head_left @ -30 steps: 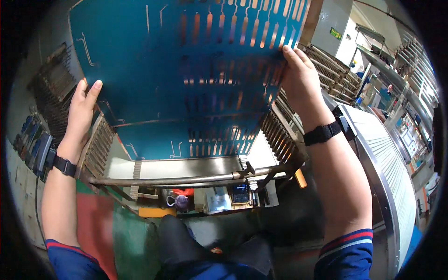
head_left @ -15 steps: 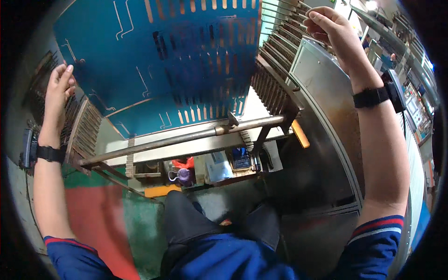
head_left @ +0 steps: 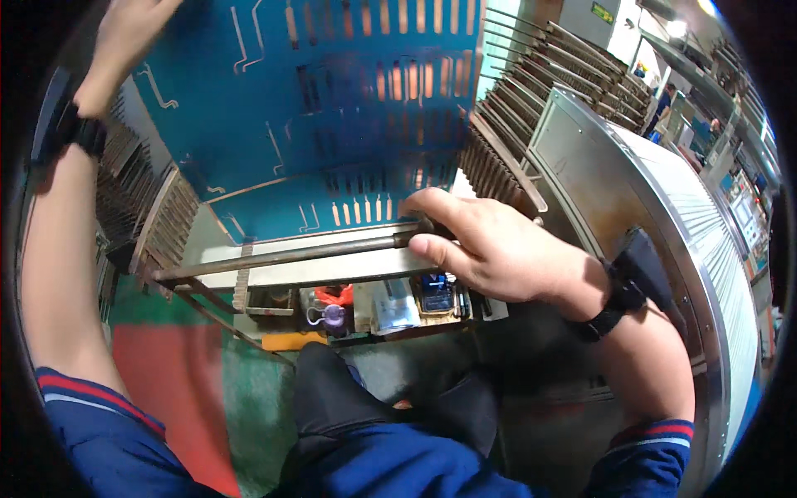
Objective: Transferring large circuit board panels from a conveyor machine into a vertical storage rack and securing them.
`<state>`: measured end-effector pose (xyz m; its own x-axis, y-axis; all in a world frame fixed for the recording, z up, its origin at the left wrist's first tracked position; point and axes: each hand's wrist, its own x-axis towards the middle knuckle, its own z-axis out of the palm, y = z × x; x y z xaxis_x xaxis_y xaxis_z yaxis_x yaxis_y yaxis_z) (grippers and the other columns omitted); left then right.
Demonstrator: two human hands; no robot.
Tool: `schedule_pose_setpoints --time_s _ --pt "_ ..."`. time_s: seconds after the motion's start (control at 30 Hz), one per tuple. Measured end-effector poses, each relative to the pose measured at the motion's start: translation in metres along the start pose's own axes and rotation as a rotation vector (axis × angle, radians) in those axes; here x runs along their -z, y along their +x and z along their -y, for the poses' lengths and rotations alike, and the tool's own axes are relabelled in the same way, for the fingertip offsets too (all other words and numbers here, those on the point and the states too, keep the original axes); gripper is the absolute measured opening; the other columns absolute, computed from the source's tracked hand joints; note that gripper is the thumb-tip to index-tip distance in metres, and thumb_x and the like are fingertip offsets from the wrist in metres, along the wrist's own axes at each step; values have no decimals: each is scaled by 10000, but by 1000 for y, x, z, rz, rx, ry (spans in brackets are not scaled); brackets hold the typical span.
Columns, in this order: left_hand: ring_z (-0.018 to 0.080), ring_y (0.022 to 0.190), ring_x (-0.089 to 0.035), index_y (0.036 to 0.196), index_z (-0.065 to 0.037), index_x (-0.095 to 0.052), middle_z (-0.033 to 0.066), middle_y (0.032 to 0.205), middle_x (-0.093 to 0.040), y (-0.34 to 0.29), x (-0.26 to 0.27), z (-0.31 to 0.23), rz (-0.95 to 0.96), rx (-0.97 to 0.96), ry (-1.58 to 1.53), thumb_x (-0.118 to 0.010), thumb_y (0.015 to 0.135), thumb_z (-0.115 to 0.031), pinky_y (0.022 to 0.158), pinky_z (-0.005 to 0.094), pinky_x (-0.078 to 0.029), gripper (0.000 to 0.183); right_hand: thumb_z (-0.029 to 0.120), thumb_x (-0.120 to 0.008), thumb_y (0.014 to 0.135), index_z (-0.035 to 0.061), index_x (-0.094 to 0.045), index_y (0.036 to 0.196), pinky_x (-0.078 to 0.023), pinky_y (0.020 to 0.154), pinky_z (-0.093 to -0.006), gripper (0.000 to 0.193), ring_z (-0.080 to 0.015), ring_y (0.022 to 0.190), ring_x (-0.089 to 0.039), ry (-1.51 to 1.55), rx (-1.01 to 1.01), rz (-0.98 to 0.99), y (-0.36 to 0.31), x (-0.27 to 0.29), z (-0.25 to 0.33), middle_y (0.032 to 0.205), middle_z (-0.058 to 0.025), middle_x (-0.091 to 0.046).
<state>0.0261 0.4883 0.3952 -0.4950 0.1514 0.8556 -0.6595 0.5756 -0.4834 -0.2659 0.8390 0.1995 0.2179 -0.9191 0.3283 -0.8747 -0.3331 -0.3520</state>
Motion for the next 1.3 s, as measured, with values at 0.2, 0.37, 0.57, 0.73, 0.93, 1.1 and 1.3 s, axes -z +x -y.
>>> schedule_pose_setpoints --time_s 0.2,0.37,0.57,0.73,0.93,1.1,1.3 --pt "396 1327 -529 1410 -13 -553 226 1439 -566 49 35 -64 247 20 -83 -658 916 -519 1124 468 -421 715 290 -661 983 6 -637 1091 -520 750 -468 304 -414 864 -676 137 -157 53 13 3 10 881 -240 -672" --pt "376 1398 -481 1528 -2 -423 266 1496 -507 59 44 -78 1027 103 -432 -654 947 -504 1156 443 -402 802 238 -704 952 -10 -665 1070 -518 726 -435 278 -392 816 -664 197 -102 13 17 2 14 867 -226 -665" --pt "389 1399 -480 1529 -50 -422 252 1503 -496 -42 1 -133 676 -168 -509 -727 888 -333 1182 429 -382 764 244 -708 951 -8 -679 1110 -537 790 -424 299 -367 890 -688 176 -127 24 13 4 5 960 -214 -698" --pt "375 1399 -483 1530 -48 -417 242 1500 -501 -55 7 -142 581 -141 -480 -711 897 -306 1179 452 -386 744 198 -694 962 -32 -631 1246 -542 931 -401 371 -347 1054 -703 257 34 -2 14 3 -4 1138 -204 -714" --pt "365 1289 -570 1444 -95 -518 179 1401 -591 -61 -1 -154 430 -57 -465 -733 880 -228 1101 451 -459 618 131 -686 961 -17 -644 1231 -540 936 -381 310 -314 1064 -708 281 -39 82 11 12 -4 1132 -189 -720" --pt "343 1180 -633 1320 -111 -596 132 1287 -648 -62 -7 -167 284 39 -490 -744 881 -190 1013 439 -509 470 136 -689 959 -11 -647 1226 -539 920 -380 307 -313 1043 -710 279 -20 32 8 9 -8 1110 -185 -721" --pt "362 1218 -617 1343 -28 -572 203 1286 -650 -35 7 -163 461 142 -599 -702 912 -284 1038 437 -489 518 128 -677 963 -18 -643 1220 -544 896 -370 298 -299 1001 -713 275 -17 33 9 9 -9 1103 -180 -718"
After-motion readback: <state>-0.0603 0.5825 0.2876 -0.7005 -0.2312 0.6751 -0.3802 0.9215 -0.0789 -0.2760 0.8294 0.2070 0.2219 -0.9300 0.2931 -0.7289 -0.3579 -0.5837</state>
